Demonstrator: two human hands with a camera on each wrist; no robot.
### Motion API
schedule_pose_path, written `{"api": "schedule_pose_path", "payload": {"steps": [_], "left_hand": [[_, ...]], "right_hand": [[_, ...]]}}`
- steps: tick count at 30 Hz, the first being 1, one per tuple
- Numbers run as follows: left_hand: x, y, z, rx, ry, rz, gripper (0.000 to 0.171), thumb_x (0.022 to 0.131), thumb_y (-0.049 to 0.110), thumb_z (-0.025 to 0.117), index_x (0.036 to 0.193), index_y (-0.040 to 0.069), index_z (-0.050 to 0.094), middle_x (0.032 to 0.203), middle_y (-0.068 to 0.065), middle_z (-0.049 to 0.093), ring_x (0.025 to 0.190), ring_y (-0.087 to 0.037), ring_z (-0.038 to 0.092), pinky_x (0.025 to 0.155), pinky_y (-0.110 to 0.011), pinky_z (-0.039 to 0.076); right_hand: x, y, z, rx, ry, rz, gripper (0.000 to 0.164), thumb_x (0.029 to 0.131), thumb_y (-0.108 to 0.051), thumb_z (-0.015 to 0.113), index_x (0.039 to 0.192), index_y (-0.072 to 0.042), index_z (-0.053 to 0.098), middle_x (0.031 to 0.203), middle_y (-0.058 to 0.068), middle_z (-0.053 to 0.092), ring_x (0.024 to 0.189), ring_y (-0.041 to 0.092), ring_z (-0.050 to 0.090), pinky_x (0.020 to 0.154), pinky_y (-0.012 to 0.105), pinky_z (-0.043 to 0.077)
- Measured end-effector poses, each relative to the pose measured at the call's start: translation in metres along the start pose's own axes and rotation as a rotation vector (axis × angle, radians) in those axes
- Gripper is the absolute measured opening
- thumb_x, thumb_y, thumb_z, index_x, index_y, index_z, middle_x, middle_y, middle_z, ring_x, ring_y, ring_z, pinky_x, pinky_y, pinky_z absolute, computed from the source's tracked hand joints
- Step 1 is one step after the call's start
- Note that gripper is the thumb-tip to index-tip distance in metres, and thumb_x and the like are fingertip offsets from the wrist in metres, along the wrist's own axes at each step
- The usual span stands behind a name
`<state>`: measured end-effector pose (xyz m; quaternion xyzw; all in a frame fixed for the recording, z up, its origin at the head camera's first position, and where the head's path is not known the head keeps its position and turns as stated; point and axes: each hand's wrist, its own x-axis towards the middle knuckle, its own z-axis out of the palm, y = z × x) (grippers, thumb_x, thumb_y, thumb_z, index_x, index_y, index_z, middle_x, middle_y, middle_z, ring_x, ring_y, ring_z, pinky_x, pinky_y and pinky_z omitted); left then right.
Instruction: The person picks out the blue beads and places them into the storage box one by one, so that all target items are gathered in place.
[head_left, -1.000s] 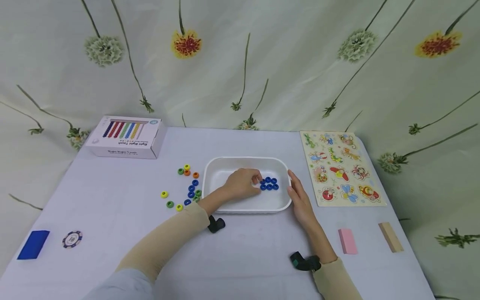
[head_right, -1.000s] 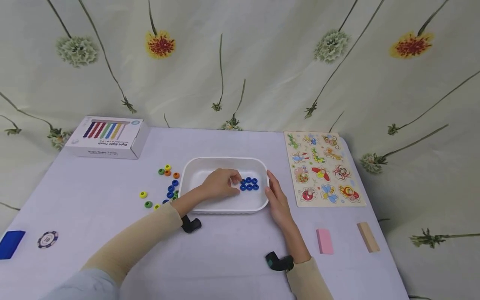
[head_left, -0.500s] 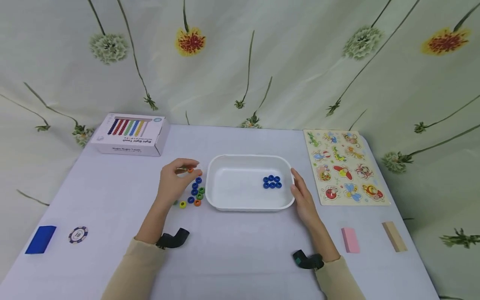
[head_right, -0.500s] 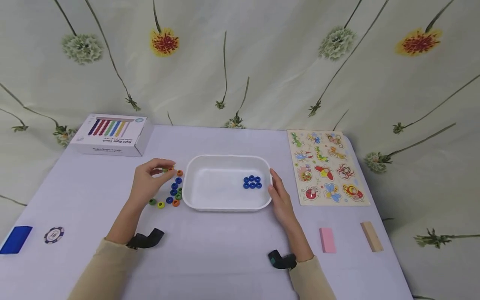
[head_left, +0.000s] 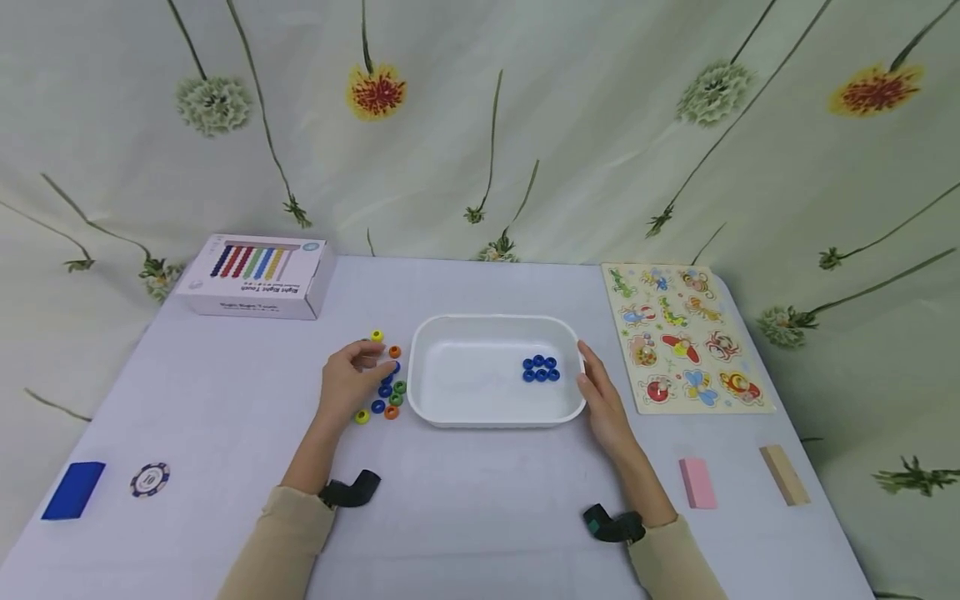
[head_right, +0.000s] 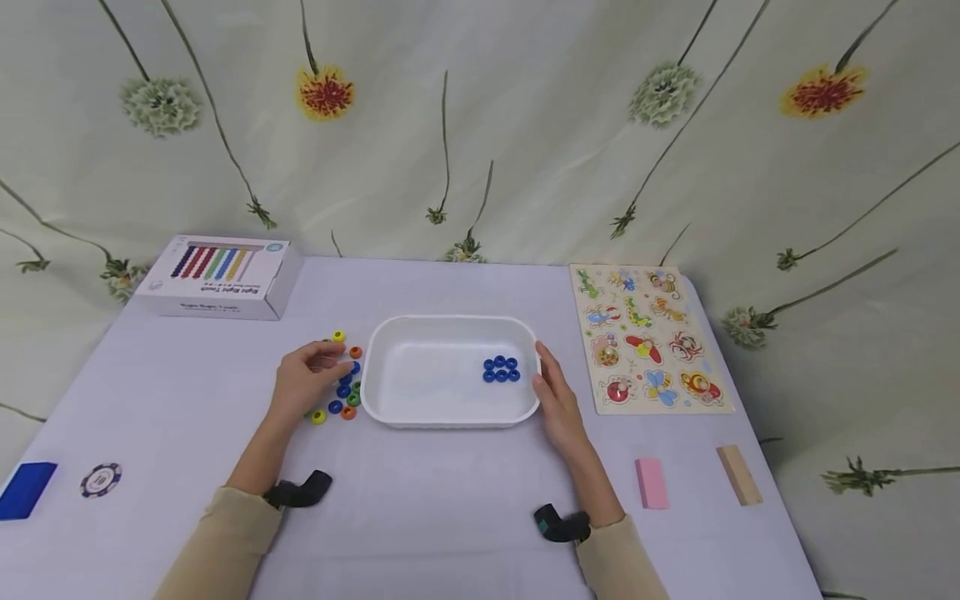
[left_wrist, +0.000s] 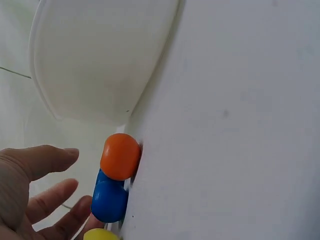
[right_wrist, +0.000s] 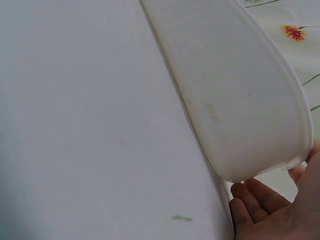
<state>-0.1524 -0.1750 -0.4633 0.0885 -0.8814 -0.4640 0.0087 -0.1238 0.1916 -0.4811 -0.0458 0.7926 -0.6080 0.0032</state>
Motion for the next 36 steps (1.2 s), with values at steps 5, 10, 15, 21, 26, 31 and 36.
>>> {"api": "schedule_pose_path", "payload": {"steps": [5, 10, 15, 21, 26, 31, 36], "left_hand": [[-0.001, 0.002, 0.006, 0.117, 0.009, 0.013, 0.042, 0.076, 0.031, 0.068, 0.112, 0.011, 0.056, 0.109, -0.008, 0.056, 0.1, -0.023, 0.05, 0.084, -0.039, 0.042], [-0.001, 0.0, 0.011, 0.199, 0.034, 0.04, 0.039, 0.077, 0.028, 0.067, 0.109, 0.008, 0.059, 0.107, -0.01, 0.054, 0.098, -0.025, 0.048, 0.081, -0.04, 0.04], [-0.001, -0.001, 0.015, 0.232, 0.053, 0.038, 0.032, 0.077, 0.026, 0.067, 0.102, 0.007, 0.063, 0.107, -0.011, 0.053, 0.098, -0.025, 0.048, 0.082, -0.041, 0.04], [-0.001, 0.003, 0.013, 0.206, 0.04, 0.041, 0.029, 0.078, 0.025, 0.066, 0.101, 0.007, 0.064, 0.104, -0.011, 0.056, 0.097, -0.025, 0.049, 0.083, -0.042, 0.04], [-0.005, 0.018, 0.003, 0.153, 0.08, 0.19, 0.025, 0.079, 0.023, 0.066, 0.101, 0.01, 0.064, 0.093, -0.007, 0.064, 0.088, -0.021, 0.056, 0.076, -0.037, 0.045], [-0.006, 0.05, 0.002, 0.025, 0.072, 0.335, 0.026, 0.079, 0.023, 0.066, 0.102, 0.011, 0.063, 0.087, -0.003, 0.065, 0.082, -0.015, 0.058, 0.072, -0.031, 0.047], [-0.001, 0.089, 0.02, -0.107, -0.072, 0.332, 0.029, 0.078, 0.024, 0.068, 0.102, 0.009, 0.063, 0.087, -0.003, 0.064, 0.081, -0.013, 0.058, 0.071, -0.028, 0.046]], "right_hand": [[-0.001, 0.001, 0.0, -0.019, 0.005, 0.0, 0.045, 0.095, -0.027, 0.035, 0.137, -0.038, 0.023, 0.146, -0.008, 0.02, 0.134, 0.022, 0.019, 0.105, 0.046, 0.02], [-0.002, 0.002, 0.0, -0.005, 0.02, 0.01, 0.044, 0.095, -0.027, 0.035, 0.136, -0.039, 0.025, 0.145, -0.013, 0.022, 0.134, 0.018, 0.02, 0.106, 0.044, 0.021], [-0.002, 0.003, 0.0, 0.006, 0.021, 0.0, 0.044, 0.095, -0.026, 0.036, 0.136, -0.039, 0.026, 0.144, -0.013, 0.023, 0.134, 0.018, 0.021, 0.105, 0.044, 0.021], [-0.003, 0.003, -0.001, 0.016, 0.004, -0.025, 0.045, 0.095, -0.025, 0.035, 0.138, -0.035, 0.025, 0.146, -0.01, 0.021, 0.134, 0.021, 0.02, 0.105, 0.046, 0.021], [-0.001, 0.002, -0.001, 0.019, -0.004, -0.023, 0.044, 0.096, -0.024, 0.035, 0.138, -0.034, 0.025, 0.146, -0.008, 0.021, 0.134, 0.021, 0.019, 0.106, 0.045, 0.019], [-0.003, -0.009, 0.0, 0.021, -0.017, -0.002, 0.046, 0.096, -0.017, 0.034, 0.139, -0.03, 0.025, 0.146, -0.006, 0.021, 0.135, 0.023, 0.018, 0.106, 0.045, 0.018], [-0.007, -0.024, 0.002, 0.023, -0.012, 0.011, 0.047, 0.096, -0.013, 0.033, 0.141, -0.021, 0.023, 0.147, -0.002, 0.02, 0.135, 0.025, 0.017, 0.106, 0.046, 0.018]]}}
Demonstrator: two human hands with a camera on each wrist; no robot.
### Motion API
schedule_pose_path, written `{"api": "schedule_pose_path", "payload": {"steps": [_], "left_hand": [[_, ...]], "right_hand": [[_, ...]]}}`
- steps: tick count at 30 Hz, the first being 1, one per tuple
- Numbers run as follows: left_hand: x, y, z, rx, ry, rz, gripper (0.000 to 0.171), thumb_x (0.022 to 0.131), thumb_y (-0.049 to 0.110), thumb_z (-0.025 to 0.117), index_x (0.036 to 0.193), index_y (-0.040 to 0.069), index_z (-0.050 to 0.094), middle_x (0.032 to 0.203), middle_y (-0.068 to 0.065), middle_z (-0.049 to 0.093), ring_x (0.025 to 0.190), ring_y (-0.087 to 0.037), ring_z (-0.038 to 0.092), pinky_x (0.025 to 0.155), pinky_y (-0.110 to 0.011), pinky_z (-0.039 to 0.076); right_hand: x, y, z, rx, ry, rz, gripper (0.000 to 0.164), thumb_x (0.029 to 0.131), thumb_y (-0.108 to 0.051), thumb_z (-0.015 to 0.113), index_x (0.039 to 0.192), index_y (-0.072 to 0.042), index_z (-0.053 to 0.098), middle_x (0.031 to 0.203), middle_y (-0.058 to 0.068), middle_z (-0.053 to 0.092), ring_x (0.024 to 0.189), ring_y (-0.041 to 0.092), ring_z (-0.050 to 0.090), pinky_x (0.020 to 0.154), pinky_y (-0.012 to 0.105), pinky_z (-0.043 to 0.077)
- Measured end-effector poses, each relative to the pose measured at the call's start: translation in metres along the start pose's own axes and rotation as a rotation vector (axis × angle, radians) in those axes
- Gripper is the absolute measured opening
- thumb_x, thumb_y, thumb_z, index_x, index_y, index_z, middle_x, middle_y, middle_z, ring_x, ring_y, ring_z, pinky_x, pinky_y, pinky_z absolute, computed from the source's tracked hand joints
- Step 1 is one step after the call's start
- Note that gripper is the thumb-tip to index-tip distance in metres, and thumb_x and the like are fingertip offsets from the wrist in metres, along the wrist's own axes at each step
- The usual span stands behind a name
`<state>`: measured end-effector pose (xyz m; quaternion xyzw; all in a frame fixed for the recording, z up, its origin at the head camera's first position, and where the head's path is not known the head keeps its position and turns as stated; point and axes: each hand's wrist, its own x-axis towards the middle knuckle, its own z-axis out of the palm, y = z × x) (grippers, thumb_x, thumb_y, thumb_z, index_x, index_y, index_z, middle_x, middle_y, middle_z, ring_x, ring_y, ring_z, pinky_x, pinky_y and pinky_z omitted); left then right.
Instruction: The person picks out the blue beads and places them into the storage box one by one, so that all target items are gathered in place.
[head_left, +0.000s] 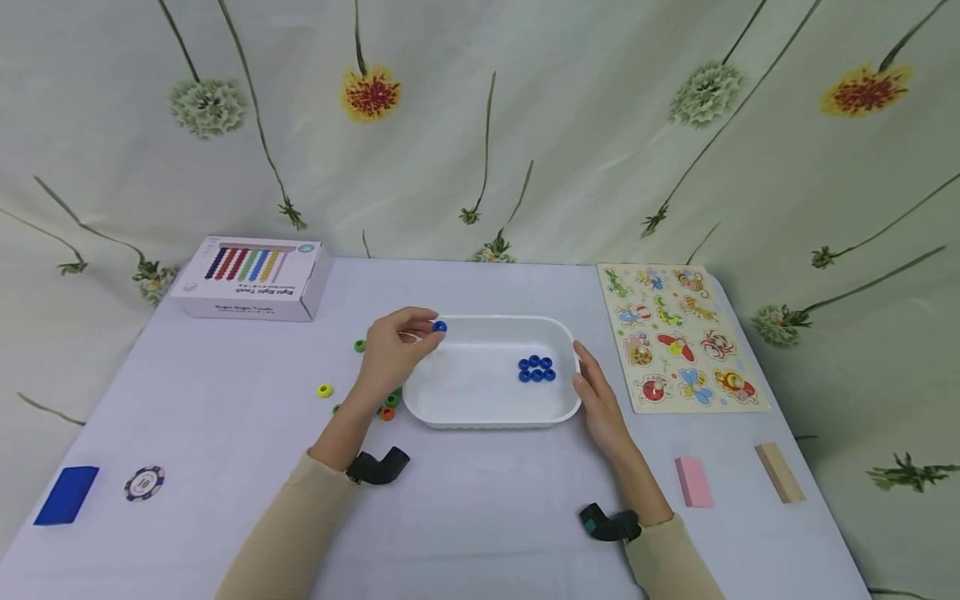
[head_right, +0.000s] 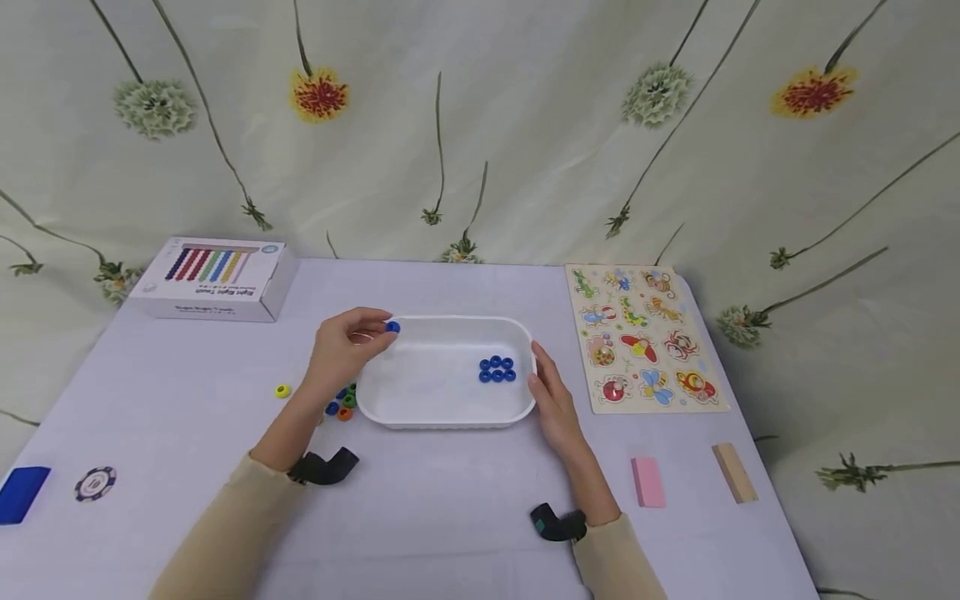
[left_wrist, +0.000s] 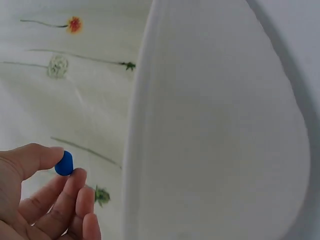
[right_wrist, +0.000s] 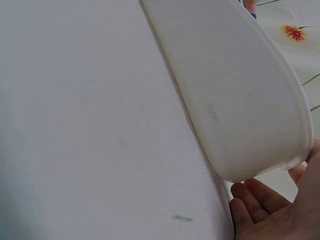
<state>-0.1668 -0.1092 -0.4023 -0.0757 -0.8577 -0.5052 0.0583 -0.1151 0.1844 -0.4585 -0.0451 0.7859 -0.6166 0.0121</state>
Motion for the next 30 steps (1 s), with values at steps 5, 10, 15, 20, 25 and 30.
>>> {"api": "schedule_pose_path", "payload": {"steps": [5, 10, 15, 20, 25, 30], "left_hand": [[0.019, 0.016, 0.036, -0.042, -0.185, -0.052, 0.021, 0.076, 0.019, 0.069, 0.095, 0.01, 0.065, 0.084, -0.004, 0.063, 0.078, -0.015, 0.057, 0.068, -0.026, 0.047], [0.034, 0.008, 0.07, -0.029, -0.315, -0.106, 0.022, 0.075, 0.016, 0.069, 0.095, 0.008, 0.065, 0.081, -0.004, 0.06, 0.072, -0.014, 0.055, 0.062, -0.022, 0.045], [0.04, -0.005, 0.097, 0.098, -0.402, -0.099, 0.019, 0.072, 0.014, 0.069, 0.091, 0.011, 0.065, 0.075, -0.001, 0.058, 0.069, -0.013, 0.052, 0.062, -0.022, 0.043], [0.04, -0.01, 0.106, 0.246, -0.445, -0.053, 0.017, 0.072, 0.017, 0.07, 0.088, 0.014, 0.066, 0.069, 0.003, 0.057, 0.065, -0.011, 0.051, 0.062, -0.023, 0.04], [0.04, -0.009, 0.11, 0.324, -0.472, -0.033, 0.022, 0.072, 0.02, 0.07, 0.093, 0.013, 0.067, 0.069, 0.005, 0.058, 0.066, -0.009, 0.053, 0.062, -0.023, 0.041], [0.032, -0.005, 0.101, 0.286, -0.472, 0.001, 0.032, 0.073, 0.021, 0.069, 0.103, 0.009, 0.065, 0.078, 0.005, 0.062, 0.072, -0.008, 0.054, 0.069, -0.023, 0.043]], "right_hand": [[-0.001, -0.003, 0.001, 0.0, 0.004, 0.001, 0.046, 0.096, -0.013, 0.033, 0.141, -0.02, 0.023, 0.147, -0.002, 0.02, 0.134, 0.024, 0.018, 0.107, 0.043, 0.017], [0.0, -0.003, 0.001, 0.001, 0.0, -0.007, 0.046, 0.096, -0.013, 0.033, 0.14, -0.021, 0.024, 0.147, -0.001, 0.02, 0.134, 0.025, 0.018, 0.106, 0.045, 0.018], [0.002, 0.002, -0.002, -0.017, 0.006, -0.006, 0.046, 0.096, -0.014, 0.033, 0.14, -0.023, 0.024, 0.147, -0.001, 0.021, 0.134, 0.025, 0.019, 0.106, 0.045, 0.019], [0.007, 0.02, -0.004, -0.033, 0.001, -0.011, 0.045, 0.096, -0.021, 0.034, 0.139, -0.033, 0.024, 0.146, -0.005, 0.021, 0.134, 0.024, 0.019, 0.105, 0.047, 0.02], [0.008, 0.026, -0.005, -0.045, -0.004, -0.034, 0.044, 0.096, -0.028, 0.034, 0.138, -0.036, 0.022, 0.146, -0.007, 0.02, 0.134, 0.025, 0.019, 0.104, 0.048, 0.021], [0.007, 0.025, -0.003, -0.036, 0.004, -0.034, 0.044, 0.096, -0.027, 0.034, 0.138, -0.035, 0.024, 0.146, -0.007, 0.021, 0.134, 0.025, 0.02, 0.104, 0.048, 0.02]]}}
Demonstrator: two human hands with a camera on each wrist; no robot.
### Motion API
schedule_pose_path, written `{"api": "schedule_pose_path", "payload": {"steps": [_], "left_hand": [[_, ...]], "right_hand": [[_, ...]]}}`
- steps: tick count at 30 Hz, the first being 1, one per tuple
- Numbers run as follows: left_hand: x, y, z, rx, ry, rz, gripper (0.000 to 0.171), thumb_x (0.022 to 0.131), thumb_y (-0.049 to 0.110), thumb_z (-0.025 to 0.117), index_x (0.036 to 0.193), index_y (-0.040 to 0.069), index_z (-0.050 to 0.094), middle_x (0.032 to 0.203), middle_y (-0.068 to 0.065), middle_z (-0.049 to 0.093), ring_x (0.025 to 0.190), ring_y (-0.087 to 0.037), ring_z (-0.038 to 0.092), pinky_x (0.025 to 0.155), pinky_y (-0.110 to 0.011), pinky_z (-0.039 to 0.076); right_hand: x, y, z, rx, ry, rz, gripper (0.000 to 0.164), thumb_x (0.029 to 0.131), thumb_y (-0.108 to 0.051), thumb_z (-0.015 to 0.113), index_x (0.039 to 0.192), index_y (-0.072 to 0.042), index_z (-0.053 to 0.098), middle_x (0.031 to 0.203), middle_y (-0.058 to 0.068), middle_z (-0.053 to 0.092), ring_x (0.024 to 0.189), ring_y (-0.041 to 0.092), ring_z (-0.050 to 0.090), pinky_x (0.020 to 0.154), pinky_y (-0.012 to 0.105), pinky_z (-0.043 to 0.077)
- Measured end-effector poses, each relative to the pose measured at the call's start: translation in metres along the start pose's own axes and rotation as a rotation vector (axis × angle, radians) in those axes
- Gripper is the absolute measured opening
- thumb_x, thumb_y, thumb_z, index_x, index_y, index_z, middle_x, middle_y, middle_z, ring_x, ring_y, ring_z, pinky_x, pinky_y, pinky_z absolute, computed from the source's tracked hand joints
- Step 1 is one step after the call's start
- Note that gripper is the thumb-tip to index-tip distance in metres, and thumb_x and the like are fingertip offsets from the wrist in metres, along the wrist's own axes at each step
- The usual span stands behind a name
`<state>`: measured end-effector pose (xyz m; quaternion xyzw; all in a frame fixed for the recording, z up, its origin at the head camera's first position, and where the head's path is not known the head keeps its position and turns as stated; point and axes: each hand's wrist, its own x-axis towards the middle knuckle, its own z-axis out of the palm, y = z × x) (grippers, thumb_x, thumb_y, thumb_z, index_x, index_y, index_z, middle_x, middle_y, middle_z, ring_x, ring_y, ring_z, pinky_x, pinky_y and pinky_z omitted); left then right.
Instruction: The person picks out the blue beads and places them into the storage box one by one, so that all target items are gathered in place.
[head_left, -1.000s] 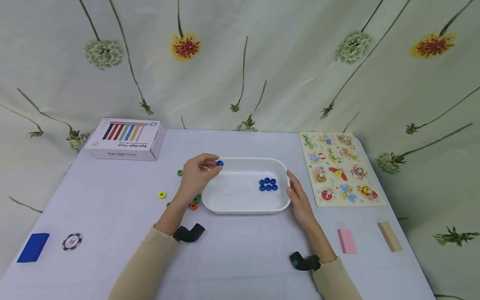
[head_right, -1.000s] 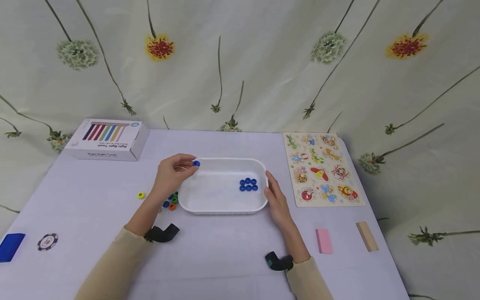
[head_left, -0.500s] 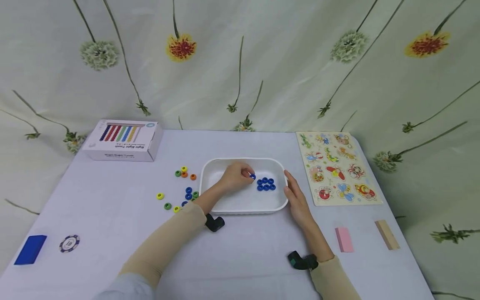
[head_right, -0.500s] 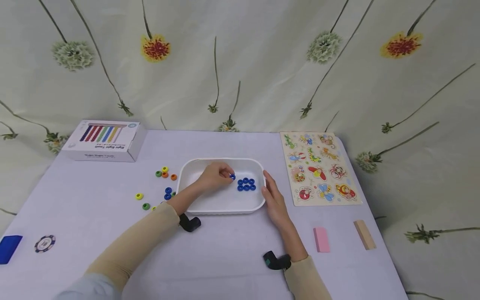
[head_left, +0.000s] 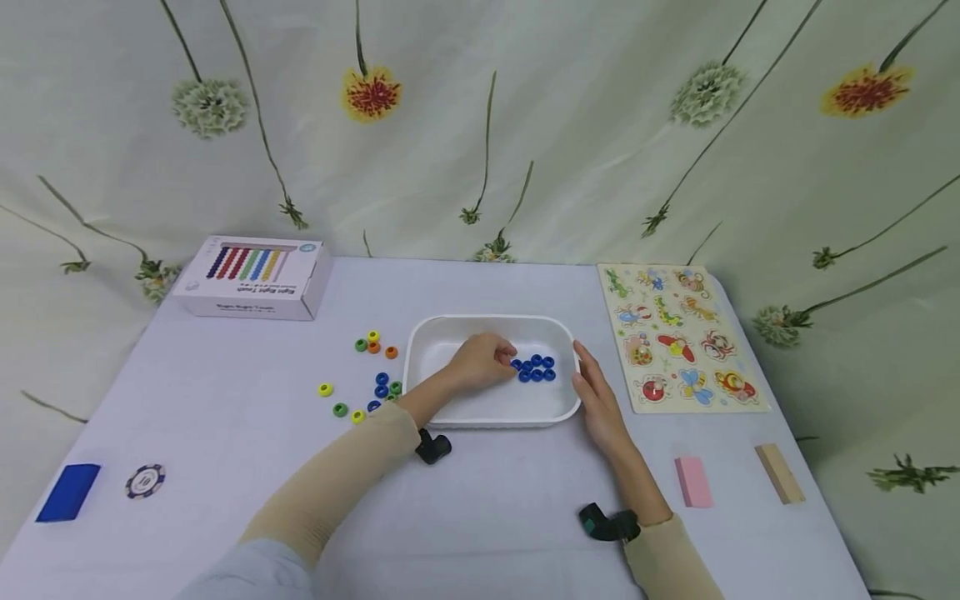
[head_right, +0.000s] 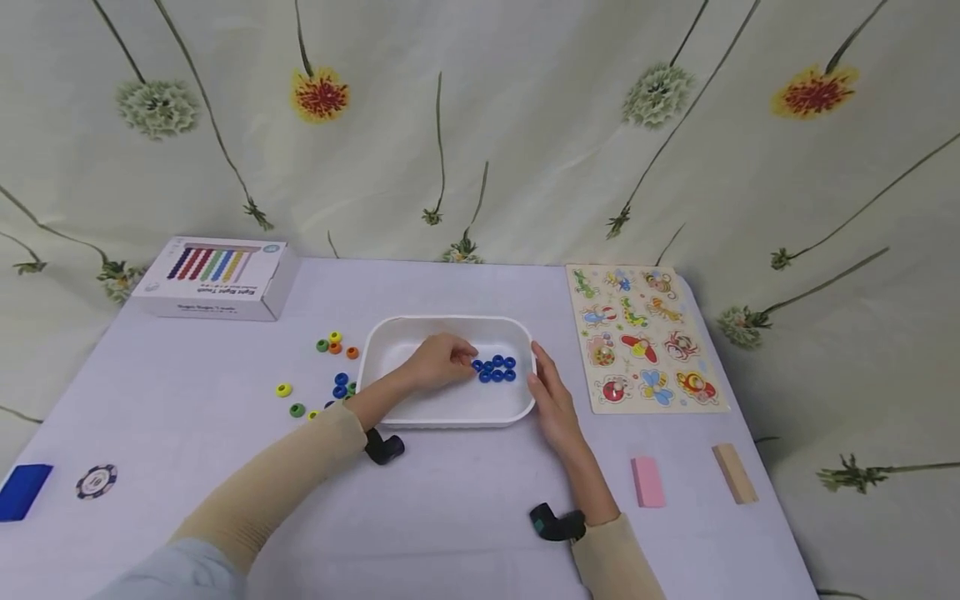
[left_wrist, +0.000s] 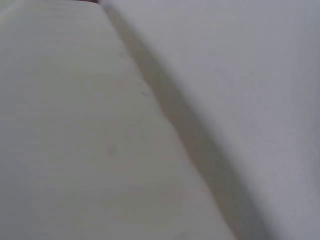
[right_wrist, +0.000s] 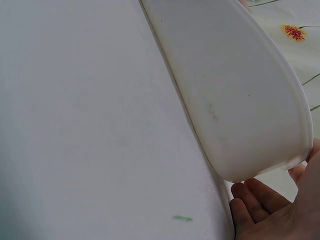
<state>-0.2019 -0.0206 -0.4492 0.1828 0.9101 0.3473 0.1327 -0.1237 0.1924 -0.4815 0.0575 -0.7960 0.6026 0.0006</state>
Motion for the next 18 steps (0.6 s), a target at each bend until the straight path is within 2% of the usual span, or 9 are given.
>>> {"api": "schedule_pose_path", "payload": {"steps": [3, 6, 9, 11, 14, 18], "left_hand": [[-0.016, 0.004, -0.012, -0.047, 0.058, 0.057, 0.037, 0.075, 0.023, 0.068, 0.108, 0.008, 0.063, 0.087, 0.002, 0.064, 0.078, -0.009, 0.055, 0.071, -0.024, 0.044], [-0.043, 0.004, -0.032, -0.118, 0.156, 0.105, 0.038, 0.077, 0.024, 0.067, 0.111, 0.009, 0.061, 0.096, -0.001, 0.064, 0.086, -0.015, 0.056, 0.073, -0.029, 0.046], [-0.073, -0.003, -0.055, -0.211, 0.265, 0.116, 0.038, 0.077, 0.025, 0.068, 0.113, 0.013, 0.06, 0.102, -0.002, 0.063, 0.093, -0.019, 0.055, 0.077, -0.036, 0.046], [-0.091, -0.014, -0.069, -0.266, 0.337, 0.112, 0.038, 0.077, 0.024, 0.068, 0.113, 0.014, 0.059, 0.105, -0.004, 0.062, 0.096, -0.02, 0.054, 0.08, -0.041, 0.044], [-0.111, -0.038, -0.087, -0.337, 0.419, 0.072, 0.039, 0.077, 0.022, 0.068, 0.114, 0.012, 0.058, 0.109, -0.007, 0.06, 0.1, -0.019, 0.051, 0.085, -0.046, 0.041], [-0.126, -0.074, -0.099, -0.38, 0.458, -0.026, 0.041, 0.08, 0.023, 0.066, 0.117, 0.008, 0.056, 0.115, -0.013, 0.057, 0.104, -0.022, 0.049, 0.09, -0.046, 0.037]], "right_hand": [[0.0, 0.0, -0.001, 0.005, -0.001, 0.002, 0.044, 0.096, -0.026, 0.034, 0.138, -0.034, 0.024, 0.146, -0.007, 0.021, 0.134, 0.024, 0.019, 0.105, 0.048, 0.02], [0.0, 0.0, 0.0, 0.008, -0.005, 0.004, 0.044, 0.096, -0.025, 0.034, 0.138, -0.034, 0.024, 0.146, -0.006, 0.021, 0.134, 0.024, 0.019, 0.105, 0.047, 0.02], [-0.001, -0.001, 0.001, 0.007, -0.004, 0.001, 0.044, 0.096, -0.026, 0.034, 0.138, -0.035, 0.023, 0.146, -0.007, 0.021, 0.134, 0.022, 0.02, 0.105, 0.046, 0.021], [-0.001, -0.001, 0.001, 0.007, 0.002, 0.004, 0.044, 0.096, -0.026, 0.034, 0.138, -0.036, 0.024, 0.146, -0.008, 0.022, 0.134, 0.021, 0.02, 0.105, 0.045, 0.021], [-0.001, 0.0, 0.001, 0.007, 0.005, 0.007, 0.044, 0.096, -0.028, 0.034, 0.138, -0.037, 0.024, 0.145, -0.009, 0.022, 0.134, 0.02, 0.02, 0.105, 0.045, 0.021], [-0.001, 0.0, 0.001, 0.016, -0.001, 0.003, 0.045, 0.095, -0.029, 0.034, 0.139, -0.034, 0.023, 0.146, -0.008, 0.021, 0.134, 0.021, 0.019, 0.105, 0.046, 0.02]]}}
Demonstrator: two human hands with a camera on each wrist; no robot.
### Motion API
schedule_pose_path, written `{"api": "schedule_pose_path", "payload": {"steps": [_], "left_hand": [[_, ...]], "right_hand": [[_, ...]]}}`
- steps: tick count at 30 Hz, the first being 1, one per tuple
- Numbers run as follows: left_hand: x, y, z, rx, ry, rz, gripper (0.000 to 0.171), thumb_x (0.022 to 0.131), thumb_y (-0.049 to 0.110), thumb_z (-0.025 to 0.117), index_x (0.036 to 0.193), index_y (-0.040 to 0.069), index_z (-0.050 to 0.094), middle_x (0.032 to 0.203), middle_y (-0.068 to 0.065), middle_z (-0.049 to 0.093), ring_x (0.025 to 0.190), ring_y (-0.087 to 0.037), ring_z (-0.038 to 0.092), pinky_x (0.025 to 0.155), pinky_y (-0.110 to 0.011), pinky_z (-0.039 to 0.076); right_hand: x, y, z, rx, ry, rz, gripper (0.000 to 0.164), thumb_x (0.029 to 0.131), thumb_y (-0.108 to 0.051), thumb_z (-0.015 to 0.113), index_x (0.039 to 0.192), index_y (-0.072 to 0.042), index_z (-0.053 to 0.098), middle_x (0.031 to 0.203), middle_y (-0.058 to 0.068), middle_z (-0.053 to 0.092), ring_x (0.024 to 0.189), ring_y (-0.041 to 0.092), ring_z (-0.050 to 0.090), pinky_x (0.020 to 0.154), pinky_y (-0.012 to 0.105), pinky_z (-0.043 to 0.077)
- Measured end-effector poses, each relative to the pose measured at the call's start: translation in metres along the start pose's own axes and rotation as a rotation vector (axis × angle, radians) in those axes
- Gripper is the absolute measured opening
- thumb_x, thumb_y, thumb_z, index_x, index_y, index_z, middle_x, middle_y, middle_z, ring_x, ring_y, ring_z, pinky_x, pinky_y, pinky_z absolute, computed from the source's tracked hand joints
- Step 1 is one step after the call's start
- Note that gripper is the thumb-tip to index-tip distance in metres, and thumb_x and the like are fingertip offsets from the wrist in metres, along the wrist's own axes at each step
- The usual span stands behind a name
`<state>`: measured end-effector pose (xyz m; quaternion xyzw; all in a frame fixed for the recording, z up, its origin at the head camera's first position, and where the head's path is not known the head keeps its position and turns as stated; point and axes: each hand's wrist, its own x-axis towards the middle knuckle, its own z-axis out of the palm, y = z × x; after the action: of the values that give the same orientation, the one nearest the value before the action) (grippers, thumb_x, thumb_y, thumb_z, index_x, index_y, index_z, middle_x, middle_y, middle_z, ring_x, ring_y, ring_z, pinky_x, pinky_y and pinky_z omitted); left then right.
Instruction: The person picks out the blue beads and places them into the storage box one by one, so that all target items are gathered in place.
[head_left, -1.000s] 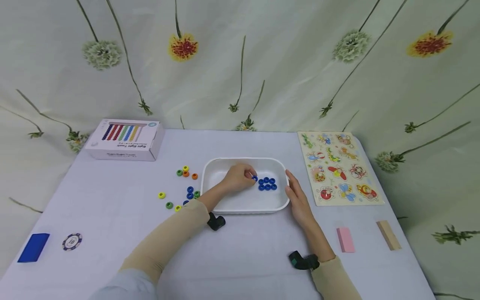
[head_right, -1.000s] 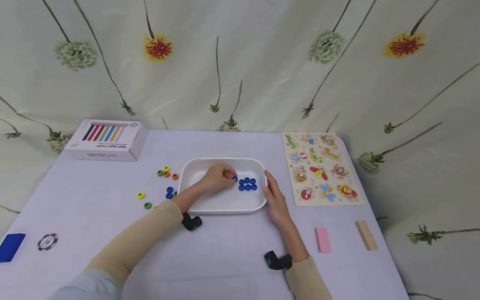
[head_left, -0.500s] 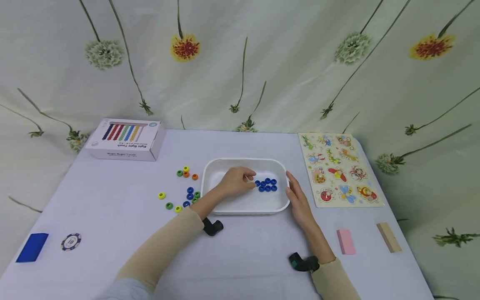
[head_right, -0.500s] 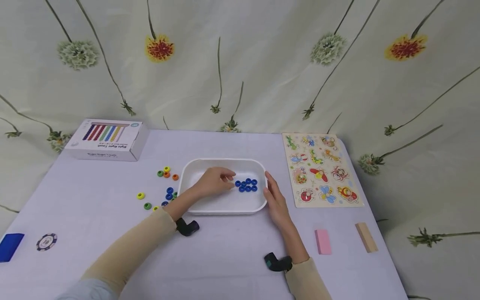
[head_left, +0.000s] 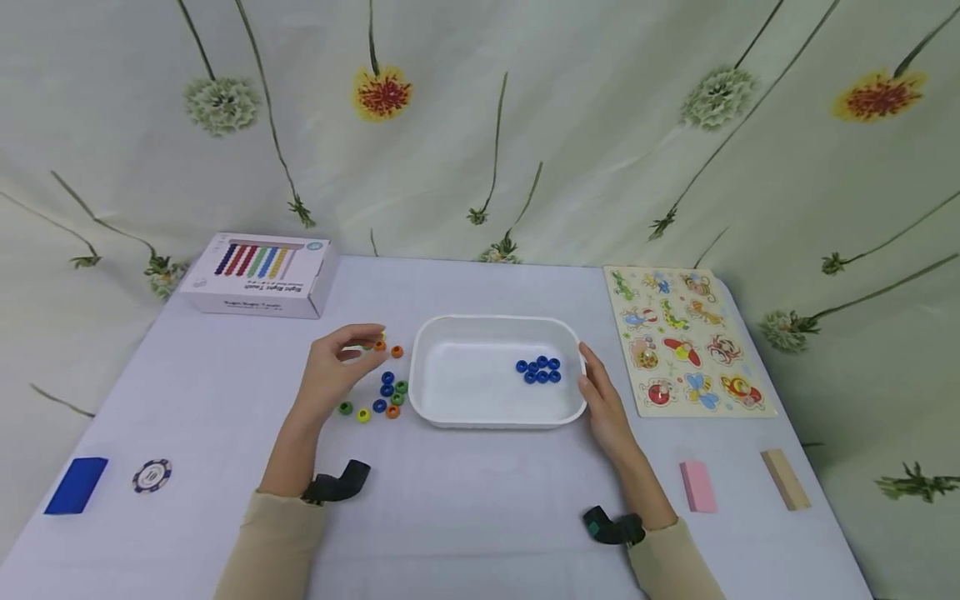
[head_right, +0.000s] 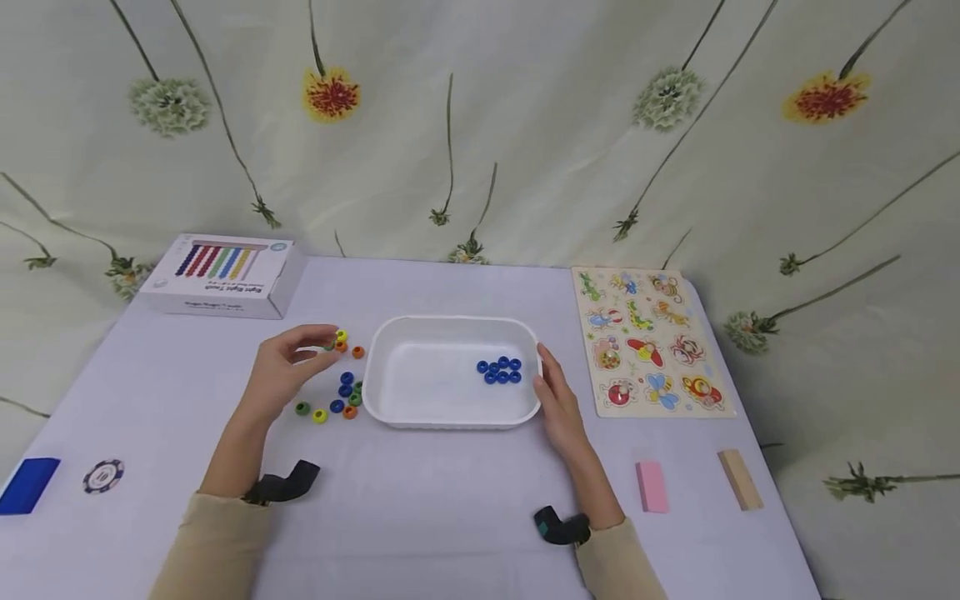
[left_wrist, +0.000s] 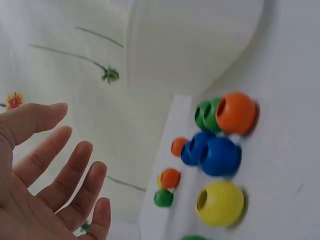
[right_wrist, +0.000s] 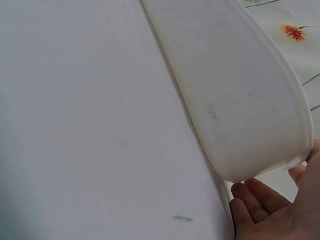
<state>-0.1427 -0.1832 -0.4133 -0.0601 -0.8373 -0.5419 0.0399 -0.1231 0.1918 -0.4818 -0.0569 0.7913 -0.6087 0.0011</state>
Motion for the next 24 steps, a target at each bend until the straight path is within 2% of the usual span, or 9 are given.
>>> {"api": "schedule_pose_path", "payload": {"steps": [4, 8, 11, 15, 19, 24], "left_hand": [[0.001, -0.024, -0.012, 0.033, -0.008, -0.086, 0.044, 0.08, 0.029, 0.065, 0.116, 0.007, 0.055, 0.115, -0.014, 0.056, 0.106, -0.023, 0.048, 0.093, -0.047, 0.034], [0.003, -0.043, -0.011, 0.061, -0.049, -0.172, 0.045, 0.078, 0.031, 0.067, 0.115, 0.01, 0.056, 0.116, -0.009, 0.056, 0.105, -0.021, 0.048, 0.093, -0.045, 0.033], [0.004, -0.052, -0.008, 0.097, -0.089, -0.213, 0.042, 0.078, 0.029, 0.067, 0.115, 0.013, 0.056, 0.116, -0.007, 0.056, 0.102, -0.02, 0.048, 0.093, -0.044, 0.032], [0.004, -0.057, -0.004, 0.128, -0.139, -0.235, 0.037, 0.079, 0.021, 0.066, 0.114, 0.015, 0.057, 0.116, -0.006, 0.056, 0.101, -0.022, 0.049, 0.092, -0.042, 0.035], [0.004, -0.058, -0.001, 0.173, -0.161, -0.248, 0.036, 0.079, 0.019, 0.066, 0.114, 0.015, 0.058, 0.117, -0.007, 0.055, 0.103, -0.023, 0.049, 0.088, -0.041, 0.039], [0.004, -0.061, 0.002, 0.258, -0.154, -0.263, 0.033, 0.078, 0.02, 0.065, 0.111, 0.018, 0.06, 0.115, -0.007, 0.054, 0.103, -0.024, 0.047, 0.089, -0.044, 0.037]], "right_hand": [[-0.001, 0.0, 0.0, 0.008, 0.001, 0.0, 0.045, 0.096, -0.027, 0.034, 0.139, -0.034, 0.023, 0.146, -0.008, 0.021, 0.134, 0.021, 0.019, 0.106, 0.046, 0.02], [-0.002, -0.003, 0.0, 0.015, -0.005, 0.009, 0.045, 0.096, -0.022, 0.034, 0.139, -0.033, 0.023, 0.146, -0.007, 0.02, 0.134, 0.02, 0.018, 0.106, 0.045, 0.02], [-0.004, -0.013, 0.001, 0.026, -0.002, 0.011, 0.046, 0.096, -0.017, 0.034, 0.14, -0.026, 0.023, 0.147, -0.003, 0.021, 0.134, 0.022, 0.019, 0.106, 0.044, 0.02], [-0.008, -0.024, 0.002, 0.029, 0.005, 0.006, 0.046, 0.096, -0.013, 0.033, 0.141, -0.018, 0.023, 0.146, 0.002, 0.022, 0.134, 0.025, 0.019, 0.106, 0.045, 0.018], [-0.009, -0.027, 0.003, 0.021, 0.005, 0.009, 0.046, 0.096, -0.014, 0.033, 0.141, -0.017, 0.023, 0.146, 0.001, 0.021, 0.134, 0.025, 0.019, 0.106, 0.044, 0.019], [-0.008, -0.026, 0.003, 0.013, 0.008, 0.015, 0.045, 0.096, -0.015, 0.033, 0.14, -0.02, 0.024, 0.146, 0.0, 0.022, 0.134, 0.024, 0.019, 0.106, 0.044, 0.019]]}}
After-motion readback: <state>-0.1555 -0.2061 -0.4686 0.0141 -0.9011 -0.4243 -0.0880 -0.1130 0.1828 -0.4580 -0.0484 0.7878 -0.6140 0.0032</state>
